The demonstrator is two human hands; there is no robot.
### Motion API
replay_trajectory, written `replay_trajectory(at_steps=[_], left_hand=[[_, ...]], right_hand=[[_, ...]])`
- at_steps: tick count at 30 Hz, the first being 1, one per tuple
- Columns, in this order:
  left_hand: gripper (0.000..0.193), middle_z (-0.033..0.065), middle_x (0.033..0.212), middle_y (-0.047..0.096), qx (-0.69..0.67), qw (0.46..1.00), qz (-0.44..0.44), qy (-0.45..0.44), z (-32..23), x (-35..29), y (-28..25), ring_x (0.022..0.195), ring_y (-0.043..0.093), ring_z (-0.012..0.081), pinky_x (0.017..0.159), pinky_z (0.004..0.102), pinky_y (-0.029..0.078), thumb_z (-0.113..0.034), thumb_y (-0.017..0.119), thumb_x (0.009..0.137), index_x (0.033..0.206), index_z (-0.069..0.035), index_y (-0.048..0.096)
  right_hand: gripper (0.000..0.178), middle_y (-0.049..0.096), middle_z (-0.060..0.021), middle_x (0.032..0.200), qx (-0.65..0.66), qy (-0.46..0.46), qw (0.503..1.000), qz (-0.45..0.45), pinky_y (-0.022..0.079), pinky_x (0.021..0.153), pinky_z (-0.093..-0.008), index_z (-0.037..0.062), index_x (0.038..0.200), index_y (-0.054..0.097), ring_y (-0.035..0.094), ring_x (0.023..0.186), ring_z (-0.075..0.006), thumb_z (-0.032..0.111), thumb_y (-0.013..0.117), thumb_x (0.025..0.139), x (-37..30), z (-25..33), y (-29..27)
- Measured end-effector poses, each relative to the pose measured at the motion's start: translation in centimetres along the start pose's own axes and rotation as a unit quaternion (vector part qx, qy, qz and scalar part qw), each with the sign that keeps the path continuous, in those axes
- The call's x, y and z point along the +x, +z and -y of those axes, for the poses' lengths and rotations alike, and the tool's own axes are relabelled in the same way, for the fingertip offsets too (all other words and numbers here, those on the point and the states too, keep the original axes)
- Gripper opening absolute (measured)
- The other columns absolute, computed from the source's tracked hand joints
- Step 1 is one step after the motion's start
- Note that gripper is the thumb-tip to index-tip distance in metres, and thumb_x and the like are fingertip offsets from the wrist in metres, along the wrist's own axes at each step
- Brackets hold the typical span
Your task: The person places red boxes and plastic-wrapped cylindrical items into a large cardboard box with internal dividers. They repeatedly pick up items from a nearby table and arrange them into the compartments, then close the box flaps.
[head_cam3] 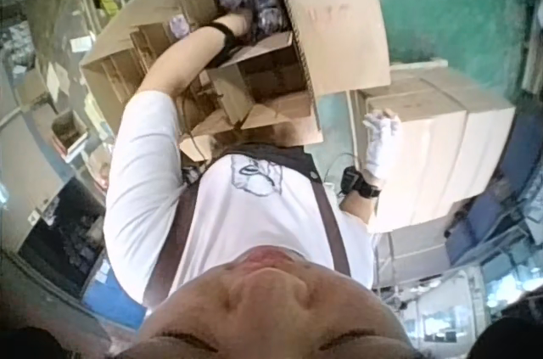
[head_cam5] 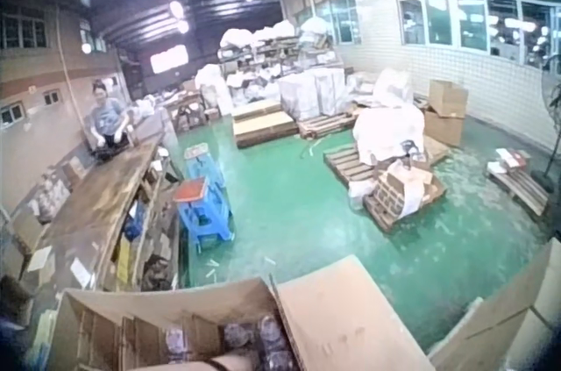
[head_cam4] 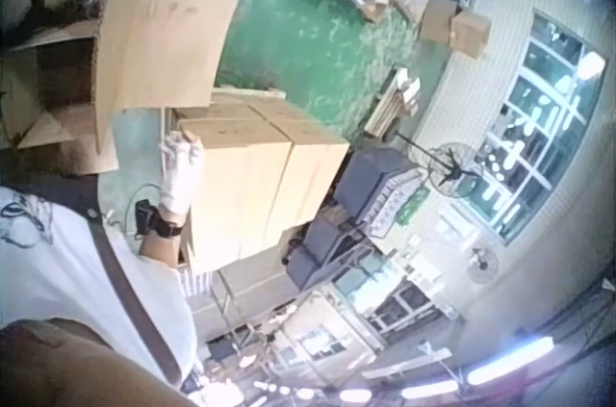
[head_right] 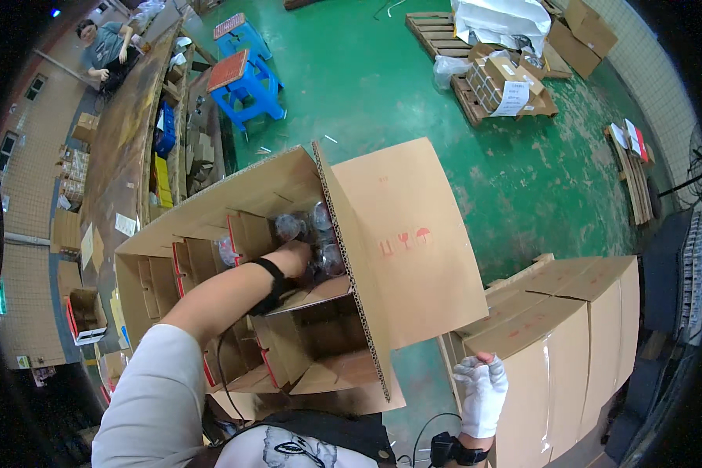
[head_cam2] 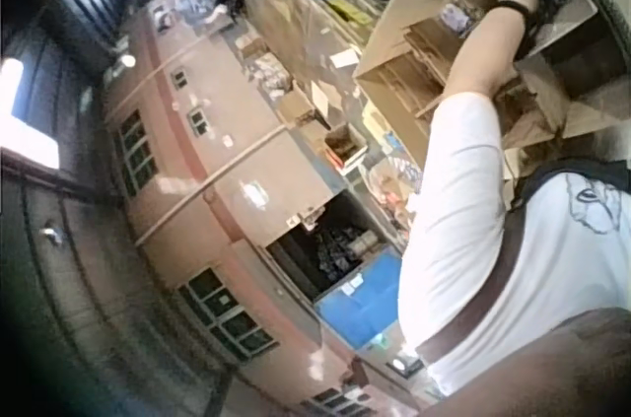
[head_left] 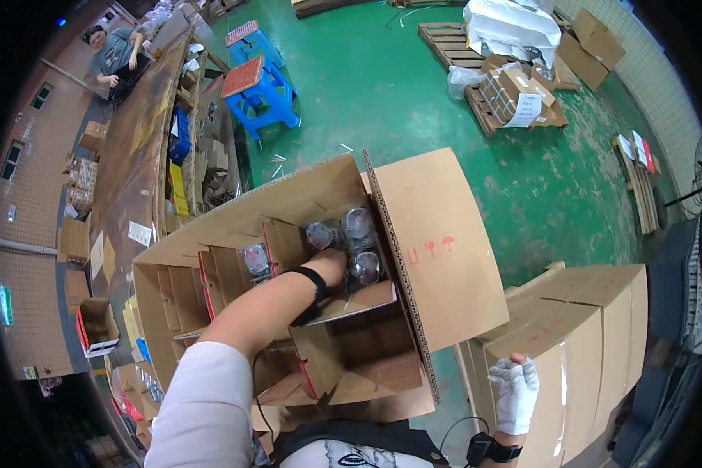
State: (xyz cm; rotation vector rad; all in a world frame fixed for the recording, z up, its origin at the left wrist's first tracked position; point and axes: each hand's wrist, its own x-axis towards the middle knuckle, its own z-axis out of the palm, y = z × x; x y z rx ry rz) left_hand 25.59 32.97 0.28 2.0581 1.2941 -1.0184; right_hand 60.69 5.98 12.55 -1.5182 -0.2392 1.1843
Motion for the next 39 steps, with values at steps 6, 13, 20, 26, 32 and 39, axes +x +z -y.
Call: replay_trajectory(at_steps=[6, 13, 20, 26, 32, 39], left_hand=[[0.025, 0.0241, 0.103, 0.067, -0.111, 0.987, -0.109, -0.025, -2.6, -1.4, -5.9, 0.100, 0.066, 0.0348, 0.085, 0.0428, 0.053, -0.012, 0.064, 0.077, 0.098, 0.001, 0.070], [0.031, 0.0215, 0.112, 0.065, 0.006, 0.989, -0.143, 0.040, -3.1, 4.2, -3.2, 0.105, 0.063, 0.0342, 0.087, 0.0434, 0.052, -0.021, 0.059, 0.082, 0.103, 0.000, 0.068], [0.048, 0.0183, 0.137, 0.050, -0.073, 0.996, -0.046, 0.039, -2.8, 0.4, -4.9, 0.125, 0.050, 0.0377, 0.099, 0.0467, 0.044, -0.028, 0.068, 0.079, 0.122, -0.007, 0.062], [0.032, 0.0186, 0.110, 0.061, -0.263, 0.884, -0.215, 0.322, -0.8, -24.0, -6.3, 0.099, 0.059, 0.0365, 0.082, 0.0442, 0.048, -0.027, 0.057, 0.090, 0.104, 0.001, 0.064], [0.033, 0.0076, 0.078, 0.058, -0.590, 0.663, -0.346, 0.305, 2.1, -49.3, 17.1, 0.074, 0.057, 0.0162, 0.067, 0.0325, 0.046, -0.024, 0.057, 0.098, 0.078, 0.002, 0.059], [0.022, 0.0047, 0.090, 0.055, -0.609, 0.268, -0.632, -0.398, -7.5, -64.5, 54.0, 0.073, 0.052, 0.0109, 0.061, 0.0272, 0.045, -0.026, 0.069, 0.089, 0.092, -0.006, 0.060]], right_hand=[[0.017, 0.064, -0.0122, 0.090, -0.025, 0.025, 0.999, -0.015, 0.056, 0.066, -0.0322, 0.0005, 0.109, 0.057, 0.066, 0.075, -0.0225, 0.005, 0.053, 0.093, -0.4, -0.5, -0.7], [0.020, 0.063, -0.0081, 0.091, -0.023, -0.011, 1.000, -0.013, 0.053, 0.067, -0.0301, 0.0032, 0.109, 0.058, 0.063, 0.075, -0.0200, 0.015, 0.058, 0.094, -0.5, -2.6, -2.3], [0.021, 0.063, -0.0113, 0.093, -0.061, 0.014, 0.995, 0.080, 0.053, 0.080, -0.0332, 0.0007, 0.109, 0.057, 0.063, 0.087, -0.0208, 0.015, 0.055, 0.095, -5.7, 1.8, 2.8], [0.014, 0.058, -0.0030, 0.076, -0.339, 0.076, 0.865, 0.362, 0.048, 0.064, -0.0253, 0.0033, 0.100, 0.061, 0.056, 0.072, -0.0115, 0.012, 0.053, 0.094, -9.8, 1.6, 4.9], [0.020, 0.057, 0.0032, 0.079, -0.372, 0.193, 0.711, 0.565, 0.041, 0.058, -0.0184, 0.0040, 0.110, 0.059, 0.050, 0.068, -0.0047, 0.016, 0.059, 0.094, -19.2, -4.5, 14.3], [0.029, 0.064, -0.0064, 0.099, -0.451, 0.176, 0.553, 0.678, 0.048, 0.080, -0.0318, 0.0029, 0.118, 0.054, 0.059, 0.088, -0.0196, 0.020, 0.057, 0.094, -27.8, -19.9, 19.0]])
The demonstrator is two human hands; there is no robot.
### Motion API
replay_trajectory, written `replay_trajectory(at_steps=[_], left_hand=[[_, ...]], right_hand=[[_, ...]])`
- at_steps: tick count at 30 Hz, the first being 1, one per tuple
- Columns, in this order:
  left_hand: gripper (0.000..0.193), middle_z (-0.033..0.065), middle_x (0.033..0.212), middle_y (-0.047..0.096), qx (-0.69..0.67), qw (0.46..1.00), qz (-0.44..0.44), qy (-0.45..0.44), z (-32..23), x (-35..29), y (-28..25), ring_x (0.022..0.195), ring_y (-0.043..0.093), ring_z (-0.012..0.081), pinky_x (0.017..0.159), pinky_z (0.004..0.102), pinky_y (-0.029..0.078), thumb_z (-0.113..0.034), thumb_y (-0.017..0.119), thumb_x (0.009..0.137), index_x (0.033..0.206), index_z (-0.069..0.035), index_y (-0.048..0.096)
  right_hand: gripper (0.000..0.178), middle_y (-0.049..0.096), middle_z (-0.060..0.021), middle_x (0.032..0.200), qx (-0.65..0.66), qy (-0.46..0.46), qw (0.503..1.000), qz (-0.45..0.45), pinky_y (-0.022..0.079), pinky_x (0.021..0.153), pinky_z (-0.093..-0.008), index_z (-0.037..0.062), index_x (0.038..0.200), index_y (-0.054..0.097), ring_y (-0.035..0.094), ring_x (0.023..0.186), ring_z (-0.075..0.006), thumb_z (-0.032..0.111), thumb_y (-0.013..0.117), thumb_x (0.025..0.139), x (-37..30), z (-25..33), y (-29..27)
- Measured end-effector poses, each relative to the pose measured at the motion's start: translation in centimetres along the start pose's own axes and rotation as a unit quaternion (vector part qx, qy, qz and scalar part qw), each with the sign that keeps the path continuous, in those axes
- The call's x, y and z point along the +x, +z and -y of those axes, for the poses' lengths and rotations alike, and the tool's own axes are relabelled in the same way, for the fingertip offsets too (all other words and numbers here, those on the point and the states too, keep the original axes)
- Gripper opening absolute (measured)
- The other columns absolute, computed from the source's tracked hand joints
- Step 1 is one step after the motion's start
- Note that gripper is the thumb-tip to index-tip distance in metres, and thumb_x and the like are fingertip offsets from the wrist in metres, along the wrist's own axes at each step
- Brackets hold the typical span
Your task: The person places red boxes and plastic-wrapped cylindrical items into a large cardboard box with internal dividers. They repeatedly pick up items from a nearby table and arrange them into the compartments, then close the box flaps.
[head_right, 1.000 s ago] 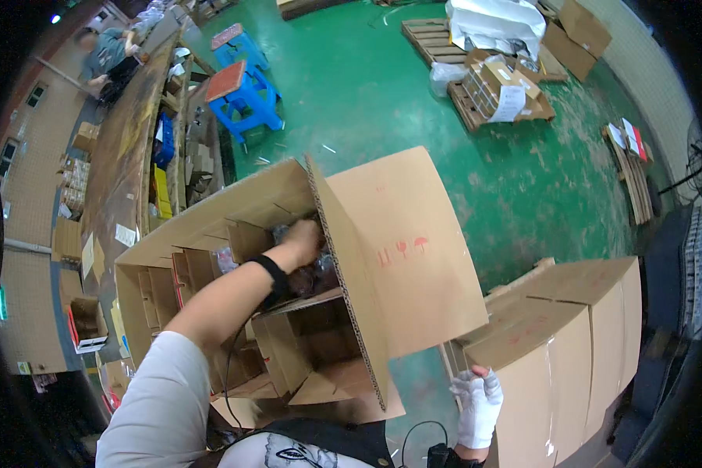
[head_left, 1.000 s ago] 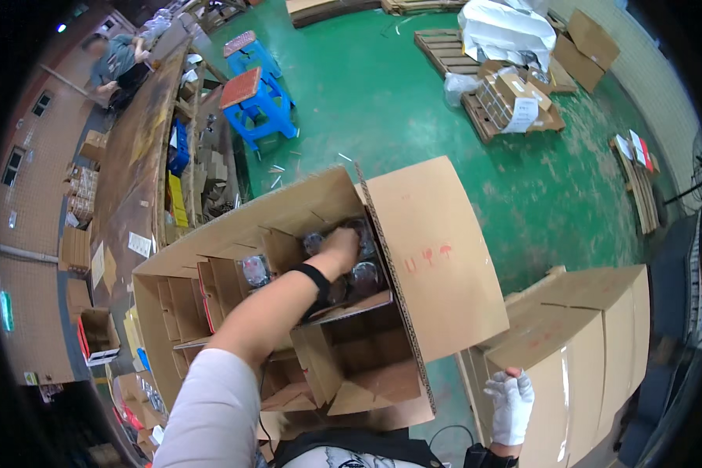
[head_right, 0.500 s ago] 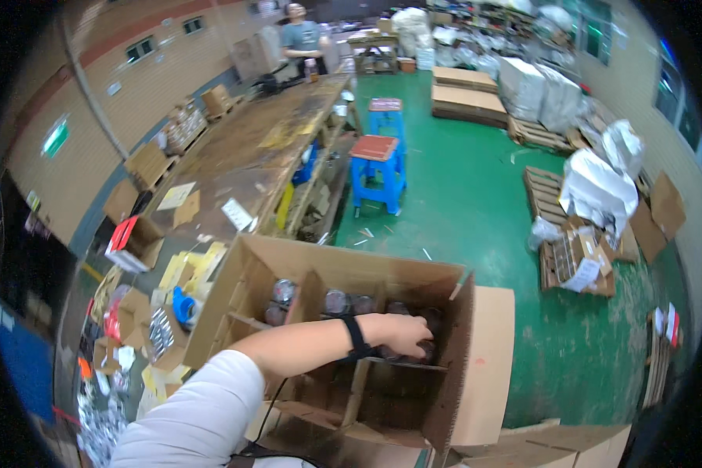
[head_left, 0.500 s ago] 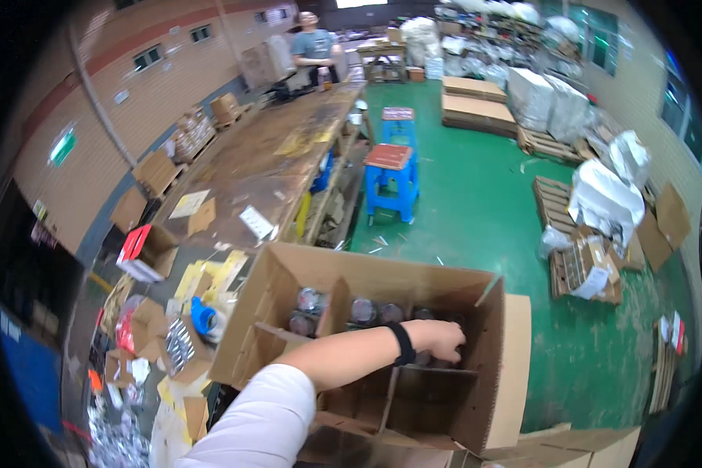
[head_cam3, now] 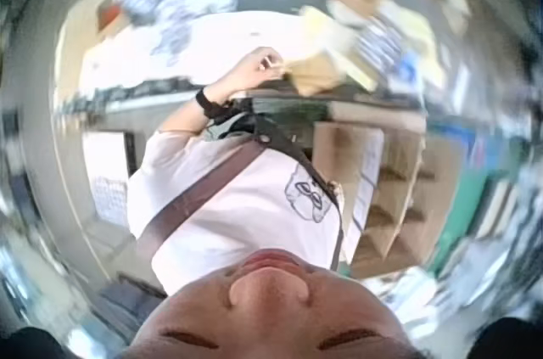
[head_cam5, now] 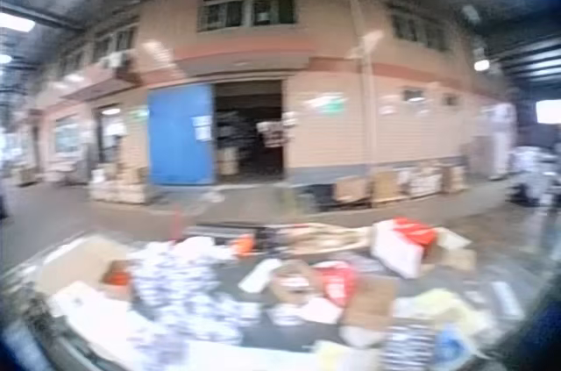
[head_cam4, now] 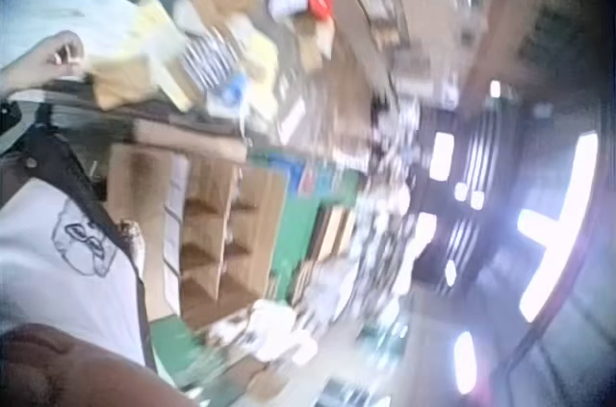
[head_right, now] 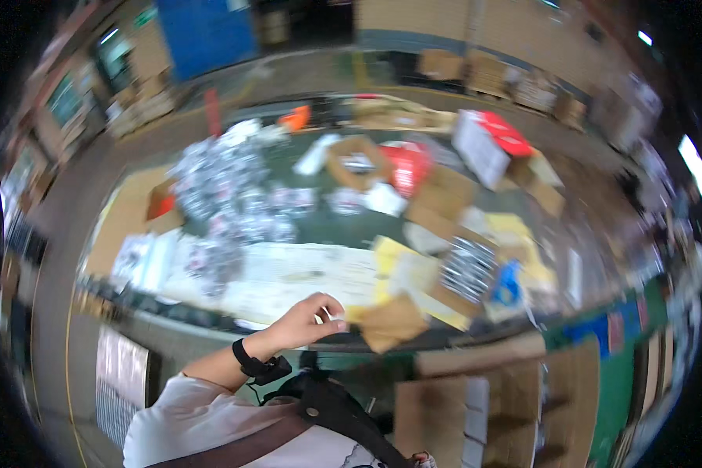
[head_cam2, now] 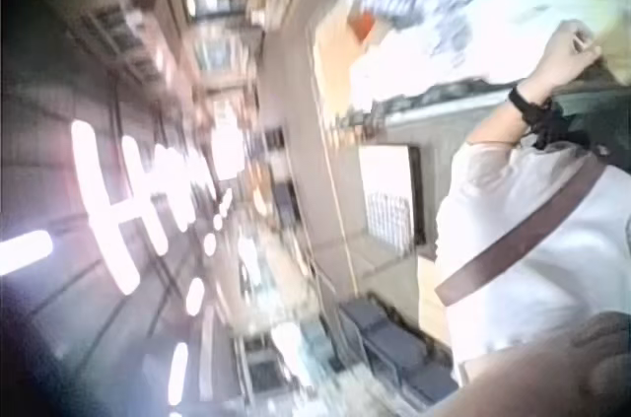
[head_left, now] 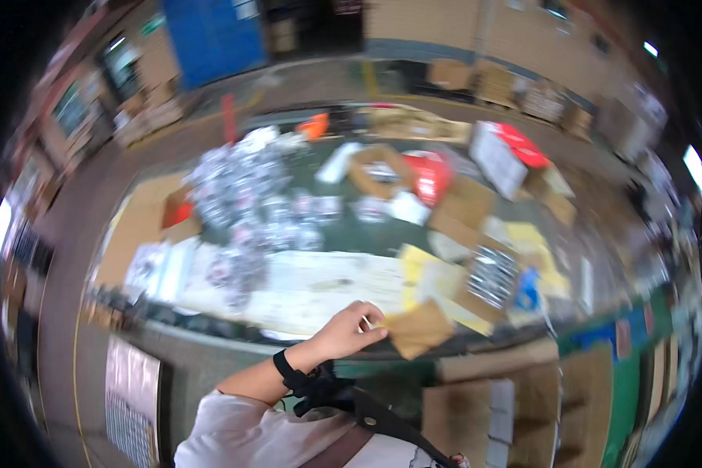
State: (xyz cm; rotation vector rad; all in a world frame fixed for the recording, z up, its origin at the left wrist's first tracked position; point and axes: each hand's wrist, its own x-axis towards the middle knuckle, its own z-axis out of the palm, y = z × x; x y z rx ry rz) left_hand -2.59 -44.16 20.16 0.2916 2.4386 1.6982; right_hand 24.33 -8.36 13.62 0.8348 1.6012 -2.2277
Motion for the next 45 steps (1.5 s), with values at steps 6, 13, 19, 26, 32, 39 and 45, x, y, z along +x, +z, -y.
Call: replay_trajectory(at_steps=[6, 13, 19, 26, 32, 39, 45], left_hand=[[0.054, 0.0200, 0.107, 0.051, 0.282, 0.863, -0.410, -0.087, 10.6, -10.3, -19.2, 0.096, 0.053, 0.0347, 0.077, 0.0449, 0.047, -0.017, 0.076, 0.077, 0.119, 0.000, 0.049], [0.080, 0.0274, 0.112, 0.050, 0.359, 0.831, -0.350, -0.243, 15.5, -8.0, -25.7, 0.105, 0.050, 0.0448, 0.086, 0.0491, 0.046, -0.047, 0.076, 0.073, 0.127, 0.003, 0.044], [0.065, 0.0250, 0.112, 0.052, 0.252, 0.875, -0.390, -0.138, 18.7, -7.1, -27.5, 0.104, 0.051, 0.0400, 0.090, 0.0474, 0.044, -0.038, 0.075, 0.077, 0.121, -0.001, 0.046], [0.040, 0.0108, 0.110, 0.060, -0.489, 0.774, -0.388, -0.106, 12.5, -18.2, -33.1, 0.091, 0.064, 0.0243, 0.066, 0.0370, 0.057, -0.017, 0.065, 0.084, 0.121, -0.018, 0.047], [0.054, 0.0220, 0.109, 0.059, 0.206, 0.920, -0.138, -0.303, 18.4, -15.0, -32.1, 0.092, 0.064, 0.0374, 0.081, 0.0454, 0.052, -0.027, 0.072, 0.073, 0.121, -0.013, 0.052], [0.056, 0.0222, 0.102, 0.059, 0.282, 0.888, -0.251, -0.263, 22.4, -12.2, -29.5, 0.091, 0.061, 0.0427, 0.078, 0.0494, 0.051, -0.028, 0.075, 0.069, 0.118, -0.009, 0.054], [0.048, 0.0216, 0.101, 0.059, 0.272, 0.881, -0.333, -0.196, 23.6, -12.5, -28.7, 0.088, 0.060, 0.0406, 0.075, 0.0488, 0.049, -0.025, 0.073, 0.071, 0.112, -0.005, 0.055]], right_hand=[[0.022, 0.064, -0.0068, 0.093, -0.274, 0.042, 0.950, 0.147, 0.051, 0.073, -0.0293, 0.0008, 0.111, 0.058, 0.062, 0.081, -0.0165, 0.012, 0.056, 0.093, 7.1, 10.6, 20.5], [0.024, 0.065, -0.0050, 0.087, -0.474, 0.023, 0.785, 0.398, 0.051, 0.072, -0.0252, -0.0008, 0.110, 0.060, 0.061, 0.078, -0.0101, 0.016, 0.056, 0.093, 19.3, 21.6, 40.3], [0.036, 0.062, -0.0165, 0.108, -0.498, -0.218, 0.657, 0.522, 0.052, 0.081, -0.0318, 0.0024, 0.118, 0.059, 0.063, 0.095, -0.0214, 0.018, 0.064, 0.086, 23.6, 13.5, 55.1], [0.057, 0.048, -0.0197, 0.118, -0.731, -0.414, 0.436, 0.323, 0.054, 0.082, -0.0396, 0.0118, 0.129, 0.052, 0.057, 0.105, -0.0356, 0.024, 0.071, 0.077, 22.5, -0.3, 64.4], [0.041, 0.056, -0.0232, 0.109, -0.693, -0.398, 0.476, 0.367, 0.052, 0.079, -0.0444, 0.0114, 0.120, 0.059, 0.061, 0.096, -0.0370, 0.012, 0.059, 0.078, 25.0, -1.8, 62.5], [0.032, 0.065, -0.0168, 0.095, -0.669, -0.371, 0.587, 0.266, 0.051, 0.079, -0.0444, 0.0087, 0.110, 0.063, 0.063, 0.091, -0.0342, 0.012, 0.058, 0.079, 27.4, 3.6, 54.3], [0.033, 0.066, -0.0168, 0.097, -0.633, -0.349, 0.561, 0.403, 0.052, 0.080, -0.0433, 0.0077, 0.112, 0.062, 0.065, 0.088, -0.0340, 0.017, 0.059, 0.080, 19.8, 5.6, 53.3]])
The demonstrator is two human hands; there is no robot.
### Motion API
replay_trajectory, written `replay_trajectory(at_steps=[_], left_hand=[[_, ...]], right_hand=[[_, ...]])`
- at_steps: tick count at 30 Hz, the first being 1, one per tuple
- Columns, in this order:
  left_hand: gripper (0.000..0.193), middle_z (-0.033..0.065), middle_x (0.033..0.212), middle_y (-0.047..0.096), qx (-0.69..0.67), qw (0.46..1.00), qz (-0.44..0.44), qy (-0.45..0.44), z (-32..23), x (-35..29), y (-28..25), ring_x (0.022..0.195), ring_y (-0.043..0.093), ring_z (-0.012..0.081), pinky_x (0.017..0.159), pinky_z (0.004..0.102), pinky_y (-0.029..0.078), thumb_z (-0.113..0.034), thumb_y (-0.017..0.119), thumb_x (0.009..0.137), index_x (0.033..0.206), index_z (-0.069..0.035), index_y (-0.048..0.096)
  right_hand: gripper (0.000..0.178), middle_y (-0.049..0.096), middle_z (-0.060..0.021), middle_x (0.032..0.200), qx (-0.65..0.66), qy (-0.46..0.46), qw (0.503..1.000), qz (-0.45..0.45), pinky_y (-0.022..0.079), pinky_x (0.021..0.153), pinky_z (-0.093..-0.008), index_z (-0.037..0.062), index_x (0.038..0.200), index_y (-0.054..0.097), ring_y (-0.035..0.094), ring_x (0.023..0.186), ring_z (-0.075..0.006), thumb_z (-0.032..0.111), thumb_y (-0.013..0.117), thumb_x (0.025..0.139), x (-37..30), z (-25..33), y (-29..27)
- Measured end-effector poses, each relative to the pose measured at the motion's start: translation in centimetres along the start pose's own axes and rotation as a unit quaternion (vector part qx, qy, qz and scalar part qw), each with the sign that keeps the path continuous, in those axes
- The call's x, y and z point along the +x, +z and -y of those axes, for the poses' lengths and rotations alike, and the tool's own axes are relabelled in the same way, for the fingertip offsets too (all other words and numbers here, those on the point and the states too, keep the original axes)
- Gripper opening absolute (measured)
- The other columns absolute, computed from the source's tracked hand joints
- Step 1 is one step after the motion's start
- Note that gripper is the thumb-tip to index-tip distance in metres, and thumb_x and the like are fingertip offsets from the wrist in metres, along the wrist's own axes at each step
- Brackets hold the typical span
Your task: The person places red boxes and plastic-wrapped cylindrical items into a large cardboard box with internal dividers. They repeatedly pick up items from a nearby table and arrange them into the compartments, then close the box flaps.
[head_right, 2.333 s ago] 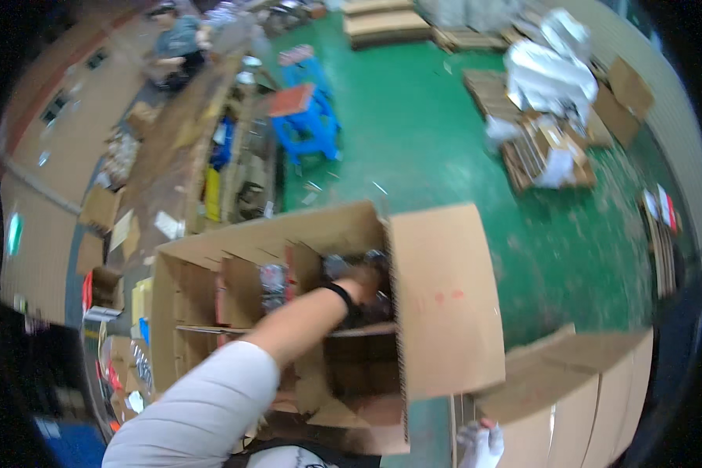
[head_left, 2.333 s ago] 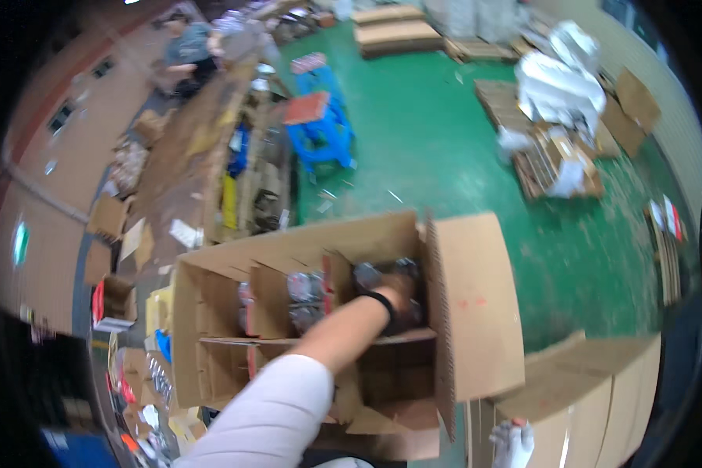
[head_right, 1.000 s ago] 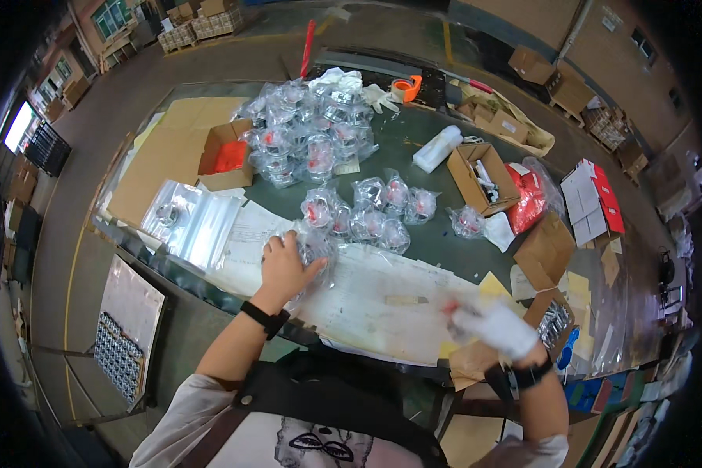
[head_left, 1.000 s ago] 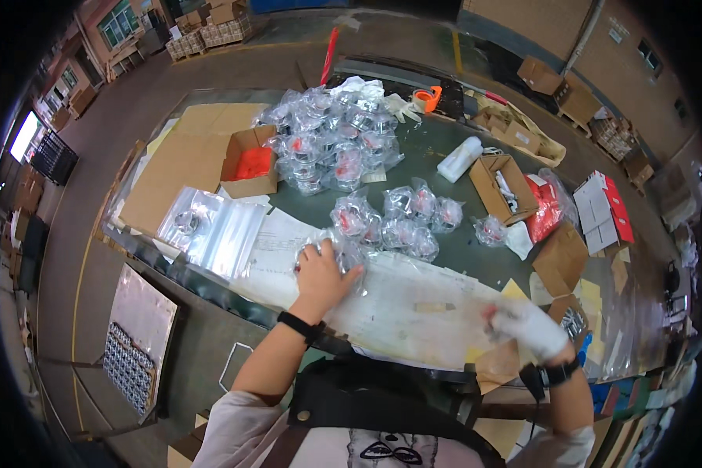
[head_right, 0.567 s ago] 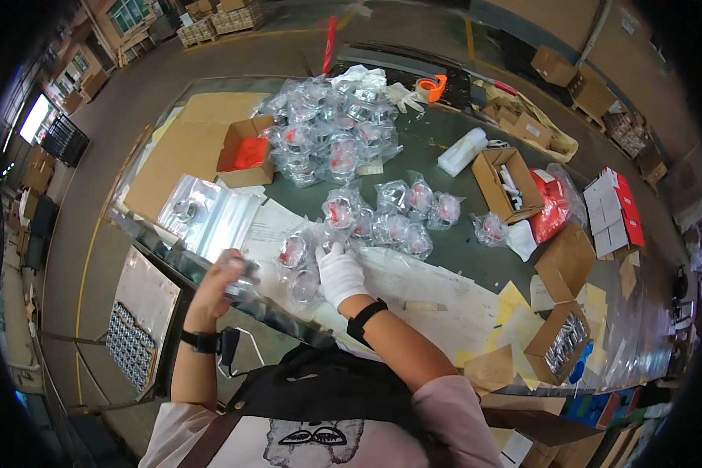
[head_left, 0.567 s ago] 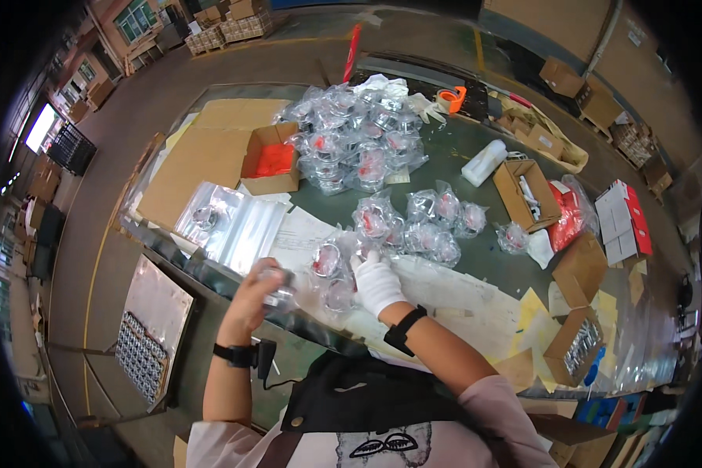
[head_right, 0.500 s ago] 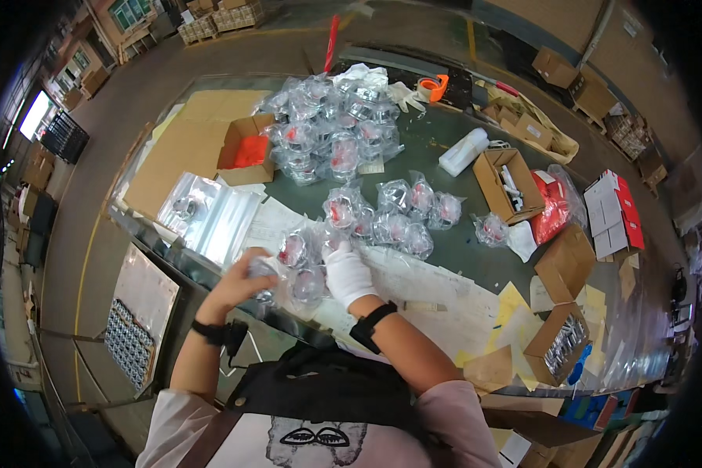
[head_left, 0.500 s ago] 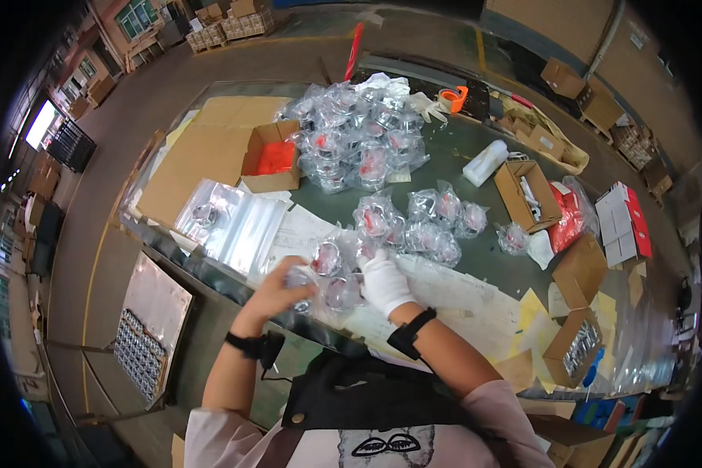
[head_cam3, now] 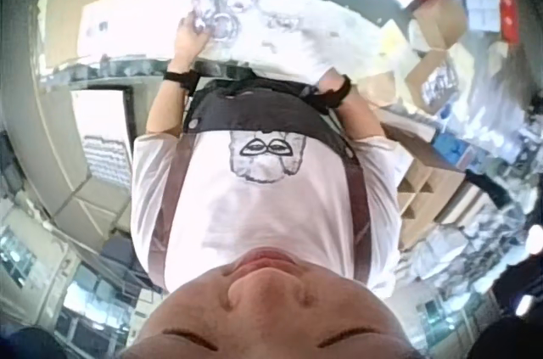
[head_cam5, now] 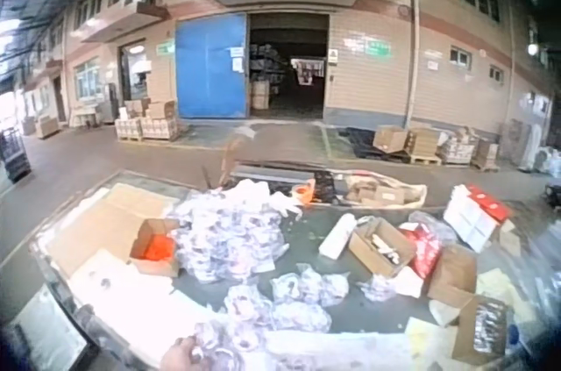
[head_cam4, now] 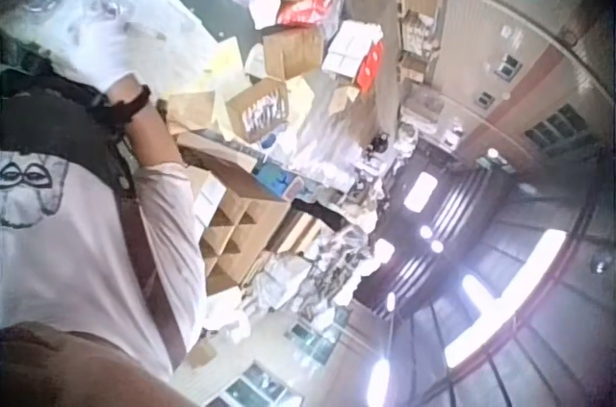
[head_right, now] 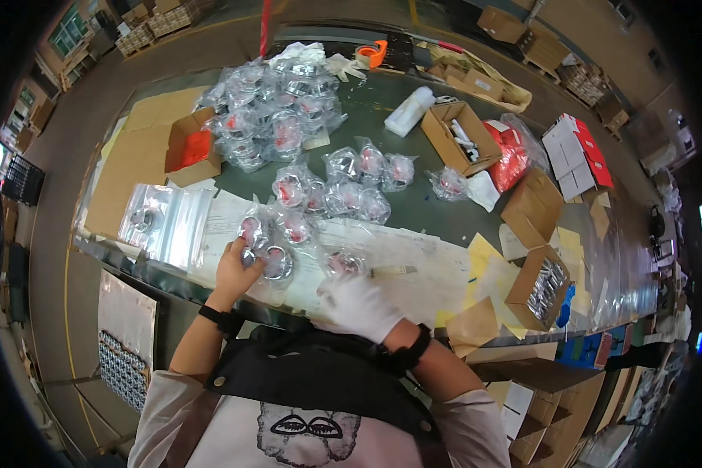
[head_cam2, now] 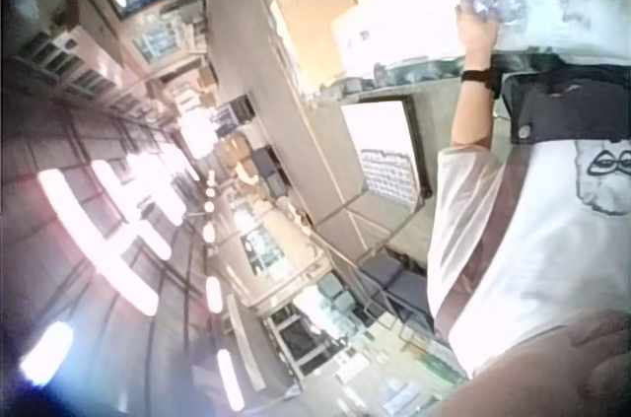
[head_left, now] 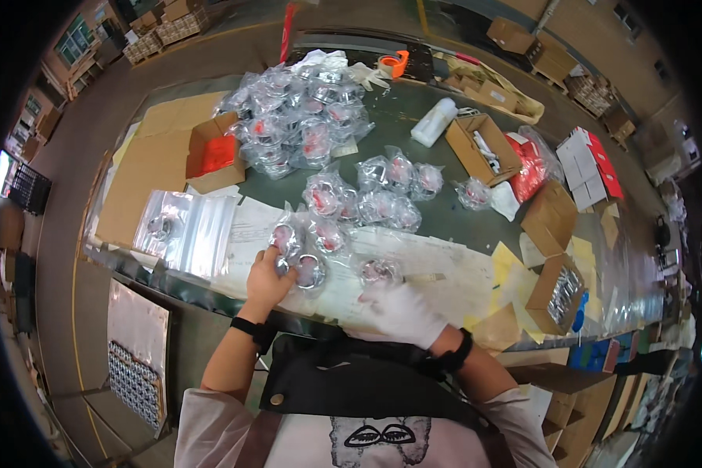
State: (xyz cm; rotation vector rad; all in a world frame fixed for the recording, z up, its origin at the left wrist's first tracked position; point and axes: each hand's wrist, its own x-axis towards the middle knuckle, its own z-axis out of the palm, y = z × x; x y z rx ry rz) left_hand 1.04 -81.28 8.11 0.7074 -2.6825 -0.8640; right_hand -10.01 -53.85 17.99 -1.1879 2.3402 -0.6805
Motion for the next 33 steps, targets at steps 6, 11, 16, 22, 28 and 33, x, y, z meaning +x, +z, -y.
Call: replay_trajectory(at_steps=[6, 11, 16, 22, 28, 33], left_hand=[[0.041, 0.0152, 0.093, 0.062, -0.195, 0.980, -0.035, -0.034, 0.0, -1.5, -2.4, 0.081, 0.060, 0.0233, 0.072, 0.0364, 0.048, -0.017, 0.071, 0.076, 0.108, 0.000, 0.055], [0.029, 0.0025, 0.085, 0.061, -0.334, 0.935, -0.040, -0.116, -0.9, -3.2, -6.2, 0.076, 0.054, 0.0102, 0.068, 0.0268, 0.046, -0.013, 0.070, 0.080, 0.103, -0.001, 0.055], [0.027, 0.0009, 0.084, 0.061, -0.330, 0.934, -0.066, -0.119, 0.5, -4.7, -6.9, 0.075, 0.053, 0.0073, 0.067, 0.0251, 0.046, -0.012, 0.070, 0.081, 0.102, -0.002, 0.056], [0.027, 0.0017, 0.084, 0.061, -0.376, 0.912, -0.059, -0.152, 1.0, -5.7, -6.3, 0.075, 0.055, 0.0073, 0.067, 0.0255, 0.046, -0.011, 0.069, 0.081, 0.103, -0.002, 0.056], [0.028, 0.0019, 0.082, 0.061, -0.331, 0.933, -0.019, -0.143, 0.0, -4.5, -5.6, 0.072, 0.055, 0.0081, 0.065, 0.0259, 0.046, -0.012, 0.070, 0.080, 0.103, -0.003, 0.056], [0.027, 0.0022, 0.081, 0.061, -0.298, 0.941, -0.028, -0.156, -0.3, -4.9, -5.0, 0.071, 0.054, 0.0087, 0.063, 0.0263, 0.046, -0.012, 0.070, 0.080, 0.101, -0.003, 0.056]], right_hand=[[0.038, 0.064, -0.0184, 0.106, -0.091, 0.093, 0.991, 0.014, 0.050, 0.085, -0.0442, 0.0032, 0.112, 0.059, 0.063, 0.096, -0.0354, 0.024, 0.059, 0.080, 1.6, -2.6, 4.0], [0.037, 0.061, -0.0170, 0.109, -0.375, -0.009, 0.916, -0.144, 0.052, 0.081, -0.0439, 0.0009, 0.111, 0.059, 0.063, 0.092, -0.0325, 0.023, 0.058, 0.081, 4.6, -5.0, 9.0], [0.033, 0.064, -0.0146, 0.099, -0.147, 0.042, 0.976, -0.154, 0.051, 0.076, -0.0426, 0.0055, 0.109, 0.061, 0.063, 0.085, -0.0314, 0.022, 0.060, 0.081, 4.0, -3.7, 3.2], [0.028, 0.065, -0.0123, 0.096, -0.250, 0.052, 0.964, -0.075, 0.052, 0.075, -0.0405, 0.0084, 0.101, 0.064, 0.065, 0.080, -0.0309, 0.026, 0.057, 0.081, 2.6, -2.1, 2.9], [0.034, 0.064, -0.0135, 0.097, -0.157, 0.098, 0.982, 0.026, 0.051, 0.079, -0.0446, 0.0114, 0.106, 0.064, 0.062, 0.098, -0.0296, 0.031, 0.062, 0.078, 5.3, -5.0, 3.3], [0.038, 0.053, -0.0165, 0.122, -0.289, 0.047, 0.954, -0.061, 0.052, 0.080, -0.0415, 0.0184, 0.118, 0.062, 0.055, 0.108, -0.0342, 0.025, 0.062, 0.081, 6.2, -2.6, 3.3]])
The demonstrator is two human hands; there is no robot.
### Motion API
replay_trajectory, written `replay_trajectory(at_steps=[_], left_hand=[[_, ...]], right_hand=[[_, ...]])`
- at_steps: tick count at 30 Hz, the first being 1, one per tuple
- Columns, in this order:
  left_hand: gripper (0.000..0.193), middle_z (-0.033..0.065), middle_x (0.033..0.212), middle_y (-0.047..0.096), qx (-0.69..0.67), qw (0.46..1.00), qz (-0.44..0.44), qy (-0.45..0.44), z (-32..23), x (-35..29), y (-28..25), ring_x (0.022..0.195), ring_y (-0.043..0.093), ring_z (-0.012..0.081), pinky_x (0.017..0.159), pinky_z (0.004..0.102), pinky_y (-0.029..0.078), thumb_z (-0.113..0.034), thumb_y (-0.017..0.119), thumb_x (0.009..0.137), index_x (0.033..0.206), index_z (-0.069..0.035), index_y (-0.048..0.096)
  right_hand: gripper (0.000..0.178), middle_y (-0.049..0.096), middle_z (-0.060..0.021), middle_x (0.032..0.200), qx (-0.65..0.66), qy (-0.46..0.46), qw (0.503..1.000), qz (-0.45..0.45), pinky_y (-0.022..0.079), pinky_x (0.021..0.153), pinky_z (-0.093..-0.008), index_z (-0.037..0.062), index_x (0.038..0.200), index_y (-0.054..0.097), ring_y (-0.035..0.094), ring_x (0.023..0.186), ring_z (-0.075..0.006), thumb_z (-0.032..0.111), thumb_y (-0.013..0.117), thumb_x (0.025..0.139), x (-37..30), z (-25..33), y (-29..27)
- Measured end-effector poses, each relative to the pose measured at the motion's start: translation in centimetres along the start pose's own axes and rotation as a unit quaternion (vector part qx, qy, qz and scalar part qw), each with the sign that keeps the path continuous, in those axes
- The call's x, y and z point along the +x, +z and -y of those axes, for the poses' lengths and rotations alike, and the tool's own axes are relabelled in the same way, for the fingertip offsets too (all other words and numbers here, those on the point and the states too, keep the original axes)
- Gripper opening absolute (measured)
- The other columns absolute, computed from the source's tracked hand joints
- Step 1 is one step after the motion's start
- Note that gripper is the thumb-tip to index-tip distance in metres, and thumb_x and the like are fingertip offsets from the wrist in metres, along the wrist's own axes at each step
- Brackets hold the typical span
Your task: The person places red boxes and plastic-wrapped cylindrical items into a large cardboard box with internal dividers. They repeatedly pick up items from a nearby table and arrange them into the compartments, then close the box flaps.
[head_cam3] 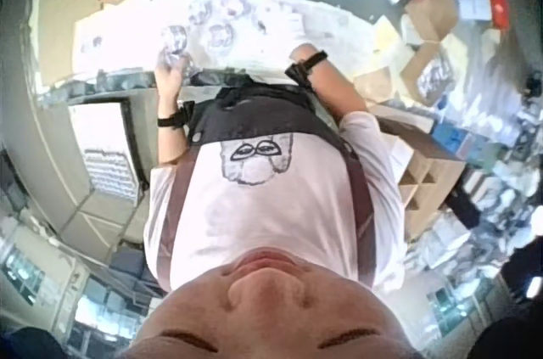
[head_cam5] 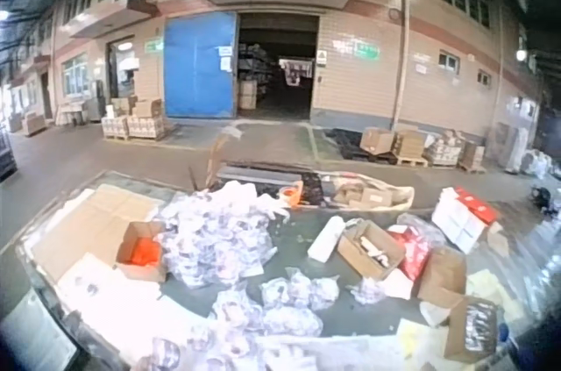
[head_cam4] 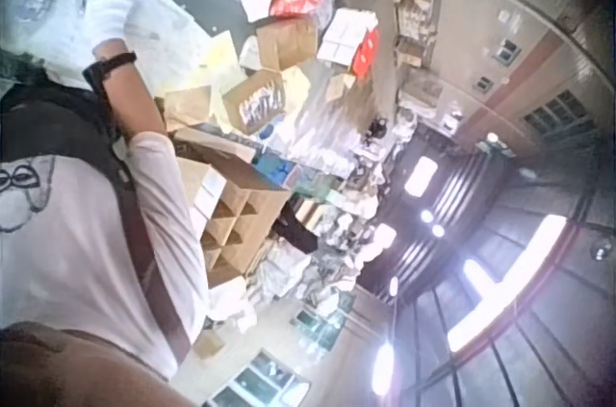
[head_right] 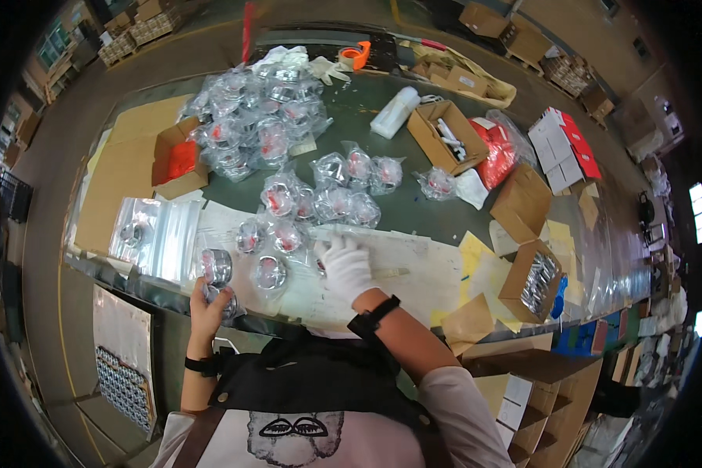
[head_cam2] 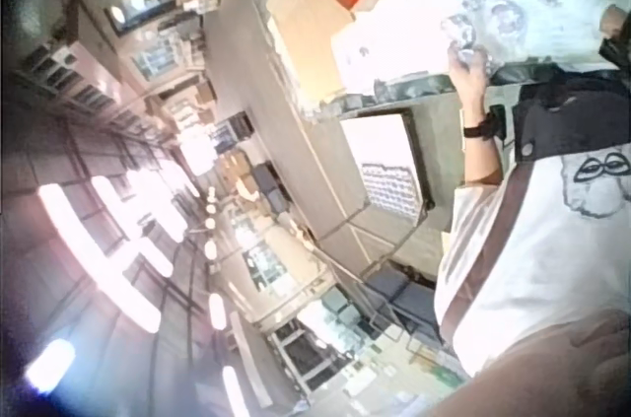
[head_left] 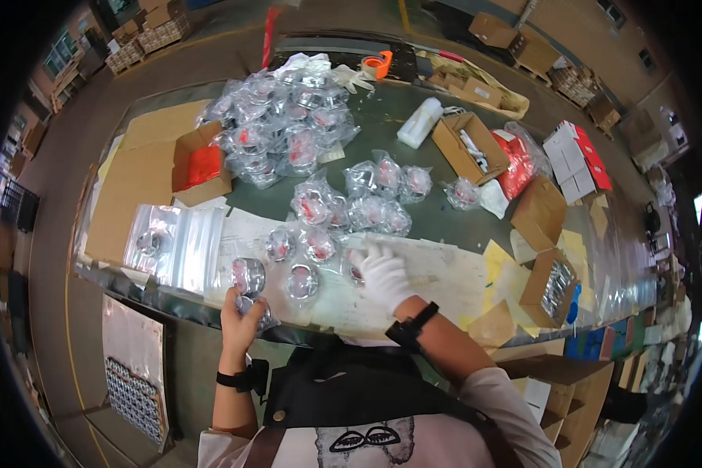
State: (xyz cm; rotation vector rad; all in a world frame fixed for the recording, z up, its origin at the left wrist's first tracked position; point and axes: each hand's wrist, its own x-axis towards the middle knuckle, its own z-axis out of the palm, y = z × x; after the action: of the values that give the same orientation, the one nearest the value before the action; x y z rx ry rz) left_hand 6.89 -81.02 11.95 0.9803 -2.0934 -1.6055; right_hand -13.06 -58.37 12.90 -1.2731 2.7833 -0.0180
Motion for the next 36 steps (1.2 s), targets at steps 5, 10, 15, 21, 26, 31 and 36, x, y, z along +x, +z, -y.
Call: replay_trajectory(at_steps=[5, 10, 15, 21, 26, 31, 36], left_hand=[[0.023, -0.0004, 0.081, 0.058, -0.042, 0.999, 0.021, -0.017, 0.8, 0.1, 0.0, 0.073, 0.052, 0.0075, 0.066, 0.0253, 0.045, -0.009, 0.068, 0.080, 0.098, -0.003, 0.057], [0.021, -0.0011, 0.081, 0.058, -0.040, 0.999, 0.012, -0.021, -0.9, -0.8, -1.4, 0.073, 0.051, 0.0071, 0.067, 0.0239, 0.043, -0.009, 0.067, 0.082, 0.099, -0.003, 0.057], [0.025, 0.0003, 0.086, 0.059, -0.028, 0.999, 0.038, -0.005, -4.9, -1.1, -0.4, 0.076, 0.052, 0.0086, 0.069, 0.0252, 0.043, -0.011, 0.069, 0.082, 0.103, -0.002, 0.057], [0.044, 0.0041, 0.098, 0.059, -0.036, 0.996, 0.084, 0.025, -5.4, -1.4, 2.9, 0.083, 0.055, 0.0137, 0.073, 0.0258, 0.045, -0.010, 0.070, 0.081, 0.120, -0.002, 0.052], [0.056, 0.0104, 0.109, 0.058, 0.006, 0.957, 0.291, -0.013, -12.3, -2.0, 8.0, 0.088, 0.057, 0.0176, 0.073, 0.0288, 0.051, -0.017, 0.072, 0.086, 0.133, -0.003, 0.047], [0.062, 0.0190, 0.130, 0.050, 0.075, 0.920, 0.383, 0.038, -18.8, -6.3, 15.6, 0.112, 0.051, 0.0256, 0.091, 0.0326, 0.047, -0.018, 0.071, 0.086, 0.135, 0.005, 0.042], [0.057, 0.0162, 0.126, 0.051, 0.082, 0.861, 0.499, 0.047, -20.0, -11.6, 22.7, 0.110, 0.051, 0.0229, 0.089, 0.0317, 0.046, -0.006, 0.070, 0.085, 0.134, 0.004, 0.043]], right_hand=[[0.036, 0.054, -0.0161, 0.112, 0.147, 0.001, 0.984, 0.097, 0.052, 0.082, -0.0456, 0.0169, 0.120, 0.057, 0.057, 0.103, -0.0370, 0.021, 0.058, 0.084, -4.5, -1.9, 2.2], [0.042, 0.054, -0.0199, 0.110, 0.155, 0.134, 0.970, 0.134, 0.053, 0.079, -0.0457, 0.0190, 0.127, 0.055, 0.058, 0.101, -0.0374, 0.020, 0.057, 0.085, -2.6, -7.1, -0.9], [0.037, 0.057, -0.0209, 0.101, 0.083, 0.165, 0.983, -0.020, 0.053, 0.073, -0.0466, 0.0162, 0.121, 0.057, 0.061, 0.089, -0.0364, 0.016, 0.055, 0.084, 2.4, -10.1, 2.9], [0.022, 0.066, -0.0205, 0.085, 0.080, 0.164, 0.979, -0.091, 0.053, 0.061, -0.0447, 0.0002, 0.087, 0.065, 0.066, 0.075, -0.0326, 0.017, 0.053, 0.079, -1.3, -10.5, 6.0], [0.044, 0.063, -0.0040, 0.067, 0.619, 0.379, 0.687, 0.035, 0.048, 0.050, -0.0318, 0.0055, 0.114, 0.063, 0.058, 0.053, -0.0146, 0.024, 0.064, 0.075, -21.5, -11.7, -4.0], [0.035, 0.065, -0.0034, 0.079, 0.584, 0.506, 0.607, -0.186, 0.050, 0.064, -0.0264, 0.0028, 0.106, 0.066, 0.060, 0.071, -0.0094, 0.019, 0.068, 0.075, -44.0, -12.1, -13.6], [0.037, 0.067, -0.0073, 0.082, 0.547, 0.645, 0.498, -0.193, 0.055, 0.066, -0.0327, 0.0002, 0.098, 0.067, 0.065, 0.073, -0.0180, 0.028, 0.066, 0.074, -60.4, -21.1, -10.3]])
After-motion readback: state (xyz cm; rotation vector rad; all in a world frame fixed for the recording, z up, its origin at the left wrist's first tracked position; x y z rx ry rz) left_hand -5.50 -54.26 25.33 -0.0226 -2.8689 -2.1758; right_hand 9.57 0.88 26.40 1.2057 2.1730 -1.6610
